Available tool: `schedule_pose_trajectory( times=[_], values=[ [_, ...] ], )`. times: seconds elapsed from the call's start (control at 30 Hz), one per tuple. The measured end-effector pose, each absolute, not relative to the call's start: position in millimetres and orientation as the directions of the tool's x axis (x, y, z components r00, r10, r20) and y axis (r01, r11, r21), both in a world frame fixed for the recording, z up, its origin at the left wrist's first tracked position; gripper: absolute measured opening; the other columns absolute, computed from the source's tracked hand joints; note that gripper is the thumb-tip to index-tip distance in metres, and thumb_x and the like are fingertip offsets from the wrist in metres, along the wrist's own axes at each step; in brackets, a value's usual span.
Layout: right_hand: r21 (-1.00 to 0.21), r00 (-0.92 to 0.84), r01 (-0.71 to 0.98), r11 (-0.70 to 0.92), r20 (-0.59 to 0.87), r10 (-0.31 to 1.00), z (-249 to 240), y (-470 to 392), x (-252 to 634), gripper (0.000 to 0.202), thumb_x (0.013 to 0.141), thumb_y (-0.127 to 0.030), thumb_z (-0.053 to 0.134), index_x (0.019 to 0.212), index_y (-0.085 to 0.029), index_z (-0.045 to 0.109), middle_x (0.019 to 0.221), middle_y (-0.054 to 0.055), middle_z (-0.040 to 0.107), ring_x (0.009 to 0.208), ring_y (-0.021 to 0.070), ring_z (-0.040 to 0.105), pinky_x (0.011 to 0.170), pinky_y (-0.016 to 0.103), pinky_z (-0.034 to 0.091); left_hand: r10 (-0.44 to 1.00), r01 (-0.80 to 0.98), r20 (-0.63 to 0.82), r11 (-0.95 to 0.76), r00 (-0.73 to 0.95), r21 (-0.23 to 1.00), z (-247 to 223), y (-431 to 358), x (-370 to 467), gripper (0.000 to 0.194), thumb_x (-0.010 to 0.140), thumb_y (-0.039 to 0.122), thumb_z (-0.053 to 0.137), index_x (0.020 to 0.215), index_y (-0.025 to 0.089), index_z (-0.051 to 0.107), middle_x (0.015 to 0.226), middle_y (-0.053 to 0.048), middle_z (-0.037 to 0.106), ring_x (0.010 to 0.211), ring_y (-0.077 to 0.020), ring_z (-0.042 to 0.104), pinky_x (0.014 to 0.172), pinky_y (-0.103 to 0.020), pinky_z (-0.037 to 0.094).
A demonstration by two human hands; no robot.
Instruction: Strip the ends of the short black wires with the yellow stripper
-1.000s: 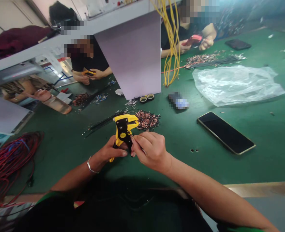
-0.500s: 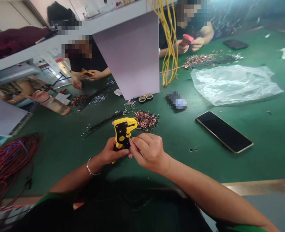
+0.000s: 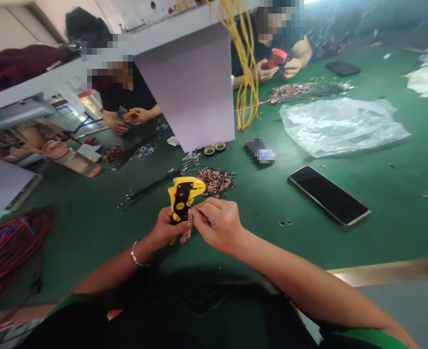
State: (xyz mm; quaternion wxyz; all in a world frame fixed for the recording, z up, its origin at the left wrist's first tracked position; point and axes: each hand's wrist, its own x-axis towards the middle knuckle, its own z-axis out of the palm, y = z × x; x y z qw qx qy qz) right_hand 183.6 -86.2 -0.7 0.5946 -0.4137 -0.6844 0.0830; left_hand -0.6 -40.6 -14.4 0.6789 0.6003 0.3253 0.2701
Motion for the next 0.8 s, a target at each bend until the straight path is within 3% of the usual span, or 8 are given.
schedule_pose_trajectory(
  times=[0.1, 0.17, 0.23, 0.33, 0.57, 0.8],
  values=[
    [-0.811, 0.154, 0.334, 0.48, 0.55, 0.821, 4.3, -84.6, 186.3, 0.019, 0.086, -0.018, 0.062, 0.069, -0.021, 0.071, 0.06, 0.001, 0.07, 0.054, 0.0135, 0.063, 0.055, 0.027, 0.052, 0.707, -0.105, -0.114, 0.259, 0.698, 0.96, -9.2, -38.1, 1.9, 0.026, 0.076, 0.026, 0.081, 0.085, 0.012, 0.06, 0.055, 0.002, 0.058, 0.045, -0.0121, 0.055, 0.049, -0.028, 0.05],
    [-0.944, 0.212, 0.13, 0.303, 0.325, 0.922, 7.7, -82.3, 188.9, 0.019, 0.083, -0.023, 0.066, 0.064, -0.02, 0.071, 0.055, 0.0, 0.067, 0.049, 0.0126, 0.06, 0.051, 0.027, 0.05, 0.669, -0.171, -0.119, 0.351, 0.733, 0.921, -4.4, -36.3, 3.7, 0.026, 0.074, 0.022, 0.08, 0.09, 0.011, 0.063, 0.063, 0.0, 0.061, 0.051, -0.0137, 0.057, 0.053, -0.031, 0.052],
    [-0.979, 0.172, -0.137, 0.149, 0.125, 0.977, 9.5, -79.2, 191.2, 0.02, 0.079, -0.029, 0.072, 0.062, -0.019, 0.07, 0.054, 0.0, 0.066, 0.045, 0.0117, 0.058, 0.047, 0.027, 0.048, 0.665, -0.221, -0.117, 0.402, 0.738, 0.888, 0.2, -34.3, 5.1, 0.029, 0.071, 0.02, 0.08, 0.093, 0.011, 0.064, 0.07, -0.003, 0.064, 0.055, -0.0151, 0.059, 0.055, -0.034, 0.053],
    [-0.924, 0.04, -0.382, 0.014, -0.001, 0.999, 8.9, -75.8, 191.8, 0.023, 0.072, -0.035, 0.08, 0.059, -0.018, 0.071, 0.054, 0.001, 0.068, 0.041, 0.0108, 0.057, 0.045, 0.027, 0.047, 0.703, -0.27, -0.103, 0.398, 0.704, 0.877, 5.2, -31.7, 5.9, 0.029, 0.07, 0.02, 0.08, 0.094, 0.011, 0.065, 0.074, -0.004, 0.065, 0.058, -0.0167, 0.061, 0.057, -0.035, 0.054],
    [-0.91, -0.173, -0.394, -0.127, -0.062, 0.983, 7.0, -78.9, 180.2, 0.02, 0.068, -0.032, 0.083, 0.06, -0.017, 0.072, 0.052, 0.001, 0.069, 0.042, 0.0098, 0.057, 0.04, 0.023, 0.048, 0.789, -0.234, -0.104, 0.302, 0.606, 0.924, 6.9, -34.4, 5.5, 0.025, 0.073, 0.022, 0.08, 0.091, 0.011, 0.067, 0.071, -0.002, 0.065, 0.061, -0.0155, 0.064, 0.058, -0.029, 0.055],
    [-0.897, -0.217, -0.408, -0.168, -0.083, 0.973, 2.6, -78.6, 177.1, 0.021, 0.068, -0.032, 0.085, 0.063, -0.015, 0.073, 0.058, 0.004, 0.072, 0.047, 0.0105, 0.06, 0.042, 0.022, 0.049, 0.805, -0.227, -0.116, 0.298, 0.581, 0.927, 6.2, -36.8, 4.5, 0.028, 0.068, 0.019, 0.081, 0.09, 0.011, 0.065, 0.074, -0.001, 0.064, 0.058, -0.0143, 0.063, 0.055, -0.028, 0.055]
  ],
)
